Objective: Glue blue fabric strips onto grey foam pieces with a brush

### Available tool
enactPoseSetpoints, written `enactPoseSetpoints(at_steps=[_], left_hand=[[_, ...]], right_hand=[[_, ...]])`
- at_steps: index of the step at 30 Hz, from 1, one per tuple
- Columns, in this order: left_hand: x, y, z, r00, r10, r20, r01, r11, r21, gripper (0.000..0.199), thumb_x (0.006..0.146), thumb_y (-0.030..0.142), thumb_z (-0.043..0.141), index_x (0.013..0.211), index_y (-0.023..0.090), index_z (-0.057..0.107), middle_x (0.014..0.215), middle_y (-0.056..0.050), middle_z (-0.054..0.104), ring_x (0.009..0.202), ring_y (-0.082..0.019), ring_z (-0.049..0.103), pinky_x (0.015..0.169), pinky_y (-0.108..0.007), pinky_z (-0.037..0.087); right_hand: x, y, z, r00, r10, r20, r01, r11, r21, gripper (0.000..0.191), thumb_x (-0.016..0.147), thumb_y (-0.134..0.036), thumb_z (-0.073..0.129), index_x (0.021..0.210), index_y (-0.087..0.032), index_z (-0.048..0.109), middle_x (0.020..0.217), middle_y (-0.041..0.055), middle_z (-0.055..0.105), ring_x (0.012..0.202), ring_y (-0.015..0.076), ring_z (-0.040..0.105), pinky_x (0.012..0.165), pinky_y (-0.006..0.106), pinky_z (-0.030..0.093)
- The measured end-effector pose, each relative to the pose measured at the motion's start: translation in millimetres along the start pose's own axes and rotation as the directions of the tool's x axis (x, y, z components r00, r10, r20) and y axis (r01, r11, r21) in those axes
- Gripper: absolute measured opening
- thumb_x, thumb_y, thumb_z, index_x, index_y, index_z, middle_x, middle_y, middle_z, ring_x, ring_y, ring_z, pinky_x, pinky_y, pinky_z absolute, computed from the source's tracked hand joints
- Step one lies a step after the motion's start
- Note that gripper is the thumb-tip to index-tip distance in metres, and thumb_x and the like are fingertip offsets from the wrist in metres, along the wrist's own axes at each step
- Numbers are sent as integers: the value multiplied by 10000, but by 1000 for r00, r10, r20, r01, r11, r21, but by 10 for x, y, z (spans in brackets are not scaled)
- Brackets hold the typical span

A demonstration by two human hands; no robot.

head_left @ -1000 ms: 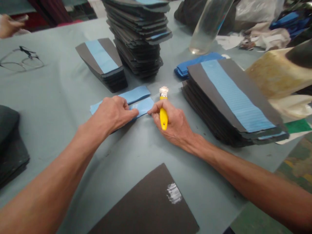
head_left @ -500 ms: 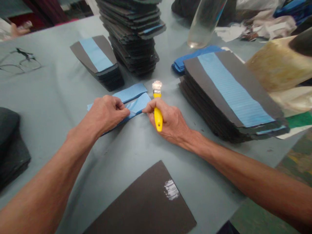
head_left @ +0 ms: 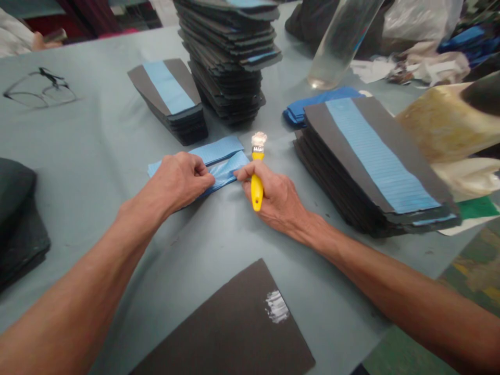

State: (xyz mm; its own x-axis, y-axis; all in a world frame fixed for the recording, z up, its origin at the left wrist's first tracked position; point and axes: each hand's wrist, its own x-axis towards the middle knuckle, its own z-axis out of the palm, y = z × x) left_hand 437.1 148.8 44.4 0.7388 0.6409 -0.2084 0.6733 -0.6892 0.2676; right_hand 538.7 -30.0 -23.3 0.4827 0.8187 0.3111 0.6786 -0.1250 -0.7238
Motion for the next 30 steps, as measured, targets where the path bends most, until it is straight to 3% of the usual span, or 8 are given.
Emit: enactPoseSetpoints(at_steps=[3,8,12,17,22,26,30], left_hand=[[6,-6,8,1000,-2,4,2,1000,4,117,771,254,601,656,233,601,630,-27,602,632,-209,558,647,-359,377],[-17,16,4,1000,-1,14,0,1000,25,99,805,246,593,708,235,609,691,-30,643,659,-215,583,683,-362,412],[-49,38,-9,999,14,36,-15,999,48,134,893,373,583,865,267,661,799,-54,711,741,-272,633,686,-379,448],[-56,75,16,999,-28,31,24,992,125,485,879,643,626,1115,223,677,905,-94,742,844,-309,697,722,-379,477],[-77,120,95,1000,-13,-4,14,975,223,671,887,817,514,1147,221,683,882,-136,739,906,-398,724,753,-428,503],[-112,144,136,998,-14,-62,31,959,283,414,991,512,478,1184,209,684,976,-168,772,977,-401,737,787,-430,513],[-125,125,130,995,-9,-101,39,956,292,372,1003,318,381,1153,184,694,1007,-195,779,947,-382,739,775,-421,504]], right_hand=[[12,0,-8,1000,3,29,-3,1000,-21,248,973,-202,476,1171,-222,624,983,32,755,871,213,725,844,339,518],[47,-5,8,997,30,67,-24,996,-91,353,919,-179,471,1230,-216,633,962,26,748,751,199,662,701,317,426],[59,-15,22,997,15,76,-6,993,-119,425,855,-151,462,1243,-197,629,947,28,747,687,183,593,672,315,374],[44,-16,29,999,-5,52,12,992,-129,463,805,-137,449,1231,-217,615,930,17,726,660,179,545,658,312,343],[42,-17,37,998,-2,63,10,991,-132,451,804,-126,449,1219,-231,593,907,15,722,687,193,581,657,309,358],[53,-41,44,996,57,69,-42,977,-208,485,795,-109,454,1246,-230,584,924,28,732,725,212,632,662,320,367],[62,-80,60,981,195,19,-180,936,-303,477,819,-110,486,1277,-208,577,884,44,741,765,244,691,646,330,362]])
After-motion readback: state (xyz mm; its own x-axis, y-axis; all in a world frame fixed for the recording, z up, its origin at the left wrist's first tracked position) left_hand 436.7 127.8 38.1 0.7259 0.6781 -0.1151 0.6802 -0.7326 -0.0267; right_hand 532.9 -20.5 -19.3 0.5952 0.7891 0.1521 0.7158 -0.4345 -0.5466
